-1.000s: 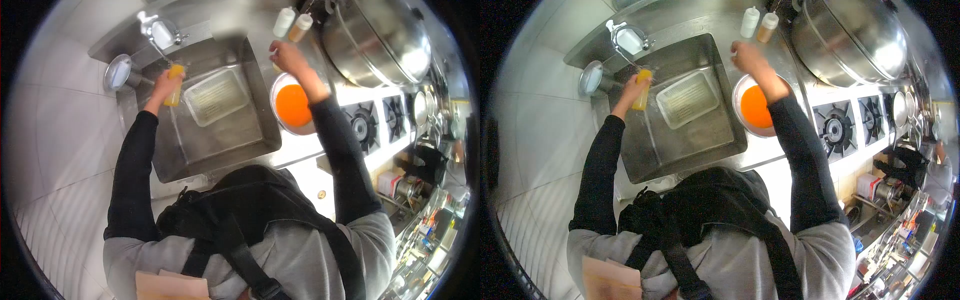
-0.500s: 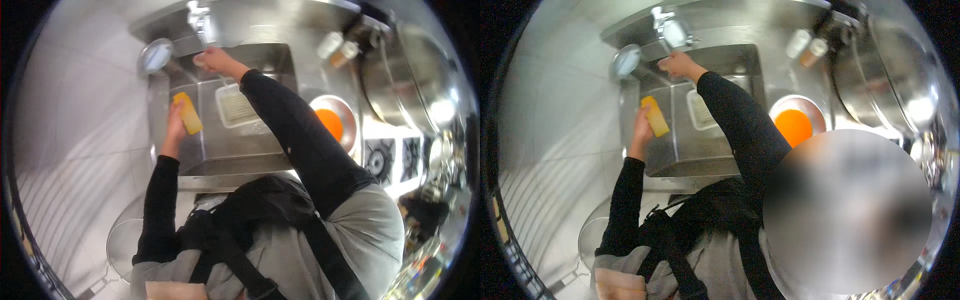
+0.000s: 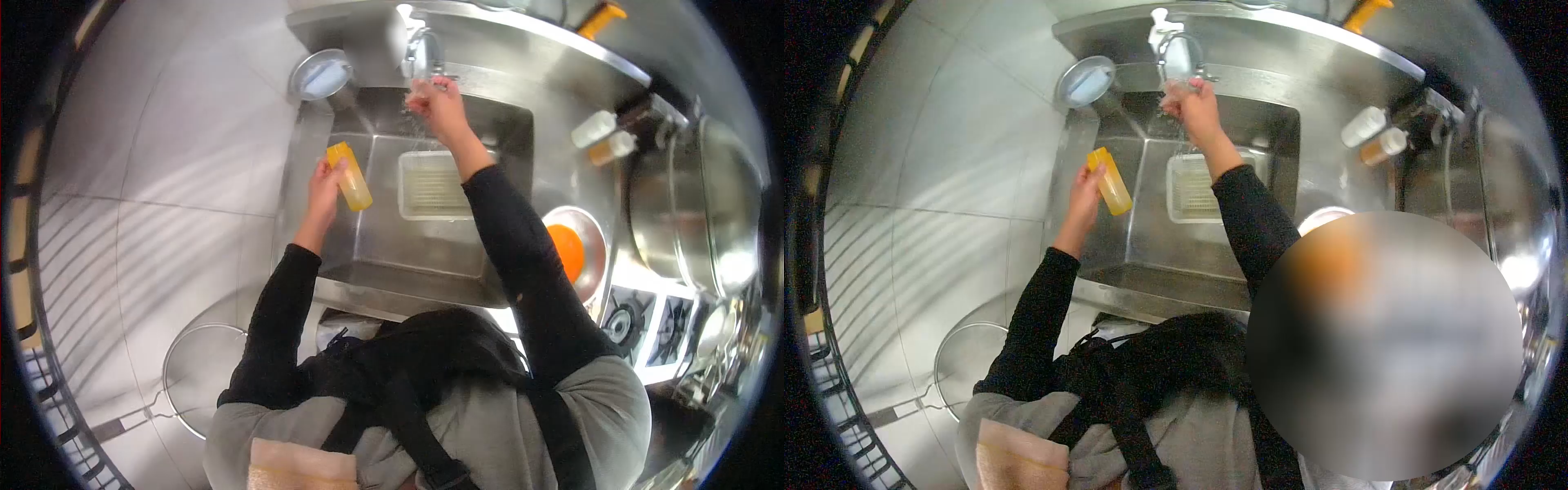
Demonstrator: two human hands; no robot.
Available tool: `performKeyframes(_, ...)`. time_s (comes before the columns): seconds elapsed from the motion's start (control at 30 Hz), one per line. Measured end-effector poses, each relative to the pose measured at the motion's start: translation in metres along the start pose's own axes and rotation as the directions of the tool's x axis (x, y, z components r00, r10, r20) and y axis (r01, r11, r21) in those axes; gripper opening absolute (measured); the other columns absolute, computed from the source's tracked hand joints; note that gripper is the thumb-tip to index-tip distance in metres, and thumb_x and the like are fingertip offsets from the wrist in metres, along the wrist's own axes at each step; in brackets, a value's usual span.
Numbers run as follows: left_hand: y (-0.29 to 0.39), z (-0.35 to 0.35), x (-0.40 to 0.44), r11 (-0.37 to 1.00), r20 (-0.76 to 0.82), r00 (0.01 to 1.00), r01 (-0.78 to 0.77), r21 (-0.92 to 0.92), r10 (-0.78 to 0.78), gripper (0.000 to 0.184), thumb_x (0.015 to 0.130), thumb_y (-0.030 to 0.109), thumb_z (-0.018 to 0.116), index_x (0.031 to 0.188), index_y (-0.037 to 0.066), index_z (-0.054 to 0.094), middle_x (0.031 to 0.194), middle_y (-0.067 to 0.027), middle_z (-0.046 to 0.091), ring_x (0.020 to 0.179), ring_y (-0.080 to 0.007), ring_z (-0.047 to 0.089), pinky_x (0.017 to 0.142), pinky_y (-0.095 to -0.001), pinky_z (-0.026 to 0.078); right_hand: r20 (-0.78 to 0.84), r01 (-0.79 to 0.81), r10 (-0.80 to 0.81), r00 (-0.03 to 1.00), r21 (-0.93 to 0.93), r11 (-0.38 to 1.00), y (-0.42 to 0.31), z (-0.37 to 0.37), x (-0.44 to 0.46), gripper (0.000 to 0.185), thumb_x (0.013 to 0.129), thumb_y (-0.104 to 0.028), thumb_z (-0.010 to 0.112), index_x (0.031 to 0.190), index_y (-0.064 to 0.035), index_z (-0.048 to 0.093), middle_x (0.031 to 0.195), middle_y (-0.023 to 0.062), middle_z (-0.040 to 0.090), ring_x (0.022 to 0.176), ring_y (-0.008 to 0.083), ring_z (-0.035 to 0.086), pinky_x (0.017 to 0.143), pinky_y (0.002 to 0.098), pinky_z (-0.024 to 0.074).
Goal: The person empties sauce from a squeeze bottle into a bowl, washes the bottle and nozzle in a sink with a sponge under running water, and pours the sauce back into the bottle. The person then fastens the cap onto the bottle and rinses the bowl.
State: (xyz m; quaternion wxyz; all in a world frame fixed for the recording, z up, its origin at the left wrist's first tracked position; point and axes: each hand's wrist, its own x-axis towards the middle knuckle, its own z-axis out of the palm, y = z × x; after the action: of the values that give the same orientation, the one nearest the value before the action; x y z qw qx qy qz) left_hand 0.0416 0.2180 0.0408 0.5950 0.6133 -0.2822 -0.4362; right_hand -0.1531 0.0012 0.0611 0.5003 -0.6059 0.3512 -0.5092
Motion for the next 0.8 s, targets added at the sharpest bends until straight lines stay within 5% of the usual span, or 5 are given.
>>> performKeyframes(0.07, 0.001, 0.021, 0.013, 0.984, -0.011, 0.993, 0.119, -0.130, -0.121, 0.044, 0.094, 0.034, 0.063, 0.125, 0.004, 0.054, 0.111, -0.0052, 0.064, 0.100, -0.0165, 0.062, 0.092, -0.0319, 0.047, 0.464, -0.665, 0.579, 0.670, 0.722, 0.192, -0.003, -0.018, 0.001, 0.039, 0.096, -0.038, 0.052, 0.108, -0.0009, 0.052, 0.090, 0.0146, 0.064, 0.077, 0.0263, 0.063, 0.068, 0.0374, 0.0550)
performKeyframes(0.2, 0.006, 0.060, 0.066, 0.848, 0.387, 0.888, 0.392, -0.358, -0.248, 0.044, 0.096, 0.044, 0.051, 0.120, 0.006, 0.055, 0.107, -0.0106, 0.064, 0.096, -0.0270, 0.064, 0.090, -0.0447, 0.050, 0.564, -0.822, 0.745, 0.356, 0.568, -0.037, 0.062, -0.033, -0.083, 0.051, 0.098, -0.047, 0.037, 0.117, -0.0012, 0.051, 0.089, 0.0182, 0.062, 0.074, 0.0295, 0.063, 0.069, 0.0460, 0.0543)
performKeyframes(0.4, 0.004, 0.143, 0.148, 0.935, 0.538, 0.779, 0.173, 0.309, -0.322, 0.056, 0.093, 0.037, 0.060, 0.139, 0.007, 0.048, 0.132, -0.0132, 0.054, 0.115, -0.0242, 0.054, 0.093, -0.0380, 0.047, 0.790, 0.506, 0.019, 0.612, -0.410, 0.759, 0.103, -0.039, -0.272, 0.032, 0.088, -0.027, 0.068, 0.114, -0.0088, 0.066, 0.106, 0.0105, 0.066, 0.099, 0.0266, 0.062, 0.084, 0.0431, 0.0506)
performKeyframes(0.47, 0.009, 0.177, 0.168, 0.638, 0.652, 0.732, -0.408, 0.653, -0.199, 0.051, 0.089, 0.029, 0.070, 0.132, 0.006, 0.056, 0.118, -0.0068, 0.059, 0.103, -0.0159, 0.056, 0.086, -0.0303, 0.047, 0.467, -0.413, 0.690, 0.553, -0.566, 0.714, 0.046, -0.056, -0.276, 0.027, 0.086, -0.027, 0.068, 0.098, -0.0030, 0.071, 0.091, 0.0150, 0.067, 0.083, 0.0284, 0.064, 0.075, 0.0464, 0.0494)
performKeyframes(0.8, -0.029, 0.171, 0.093, 0.963, 0.572, 0.805, 0.254, -0.092, -0.158, 0.049, 0.099, 0.042, 0.050, 0.133, 0.008, 0.053, 0.114, -0.0106, 0.063, 0.096, -0.0228, 0.059, 0.088, -0.0338, 0.048, 0.299, -0.192, 0.310, 0.902, -0.364, 0.911, 0.040, -0.089, -0.273, 0.027, 0.071, -0.019, 0.076, 0.084, 0.0045, 0.068, 0.081, 0.0152, 0.067, 0.071, 0.0284, 0.064, 0.061, 0.0415, 0.0499)
